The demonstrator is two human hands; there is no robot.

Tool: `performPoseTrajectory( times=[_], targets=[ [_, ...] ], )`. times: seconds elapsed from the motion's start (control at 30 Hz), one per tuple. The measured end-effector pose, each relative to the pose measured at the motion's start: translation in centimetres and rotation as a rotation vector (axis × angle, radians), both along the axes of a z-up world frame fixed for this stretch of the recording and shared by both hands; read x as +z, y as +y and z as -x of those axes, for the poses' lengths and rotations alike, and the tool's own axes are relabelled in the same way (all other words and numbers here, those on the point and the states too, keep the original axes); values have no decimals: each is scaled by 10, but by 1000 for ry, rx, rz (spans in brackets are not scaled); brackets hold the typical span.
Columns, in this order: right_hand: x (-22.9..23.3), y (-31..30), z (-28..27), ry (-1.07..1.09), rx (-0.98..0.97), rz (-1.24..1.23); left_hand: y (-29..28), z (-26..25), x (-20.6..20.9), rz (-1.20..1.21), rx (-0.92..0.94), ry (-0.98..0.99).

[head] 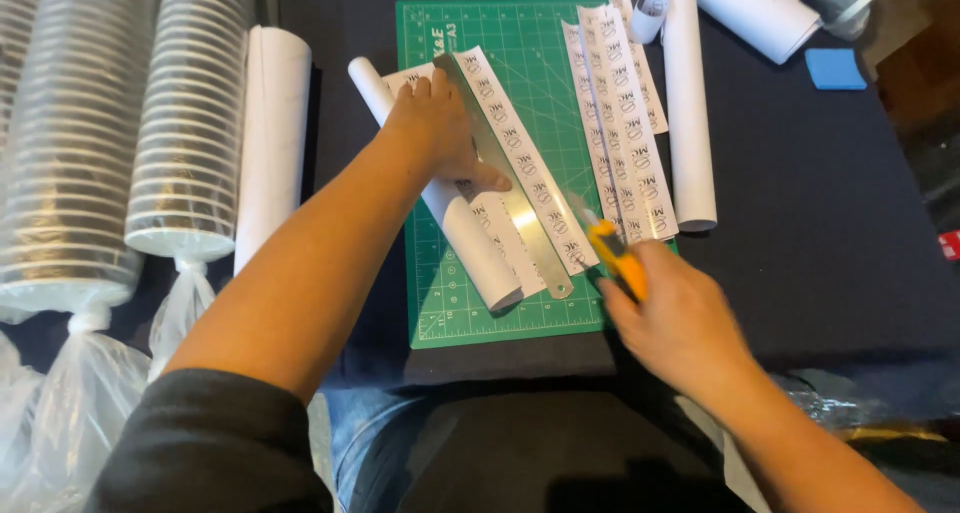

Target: Cutting printed paper strips using a utility knife and a metal ruler on a cutting mat.

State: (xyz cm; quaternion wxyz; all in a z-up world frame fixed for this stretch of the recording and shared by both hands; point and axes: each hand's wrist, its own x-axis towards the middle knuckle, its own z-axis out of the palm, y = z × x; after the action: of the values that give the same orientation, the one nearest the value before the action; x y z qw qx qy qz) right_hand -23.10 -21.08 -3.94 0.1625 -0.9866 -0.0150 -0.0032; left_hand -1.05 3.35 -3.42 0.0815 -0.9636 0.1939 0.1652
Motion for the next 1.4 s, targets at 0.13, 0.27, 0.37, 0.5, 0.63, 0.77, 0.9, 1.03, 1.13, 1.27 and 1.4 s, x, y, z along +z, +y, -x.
performPoseTrajectory(
  times=[0.13, 0.27, 0.37, 0.5, 0.63, 0.77, 0.9, 1.03, 1.13, 1.27, 1.4],
  targets=[
    [-6, 35, -30, 92, -54, 24, 14, 12, -15, 195, -15, -302],
    [-10, 43, -38, 135, -81, -27, 24, 18, -12, 209, -41, -251],
    [-13, 39, -39, 88, -114, 4, 29, 23, -8, 211, -59, -227],
    [-3, 41, -35, 60, -116, 23, 33, 31, -9, 226, -52, -214],
    [-1, 37, -38, 98, -110, -22, 35, 50, 8, 239, -4, -194],
    [2, 27, -43, -2, -147, -51, 38, 56, 3, 280, 99, -168],
    [13, -2, -50, -113, -274, -55, 40, 58, -3, 375, 93, -235],
    [5, -32, -58, -144, -308, -57, 41, 52, -15, 411, 56, -284],
    [2, -33, -51, -248, -310, 29, 41, 34, -43, 495, 39, -383],
    [-20, -2, -32, -231, -114, 2, 33, 12, -77, 692, 47, -557],
    [-10, 41, -14, -10, 29, -131, 23, 11, -81, 772, 137, -603]
  ],
)
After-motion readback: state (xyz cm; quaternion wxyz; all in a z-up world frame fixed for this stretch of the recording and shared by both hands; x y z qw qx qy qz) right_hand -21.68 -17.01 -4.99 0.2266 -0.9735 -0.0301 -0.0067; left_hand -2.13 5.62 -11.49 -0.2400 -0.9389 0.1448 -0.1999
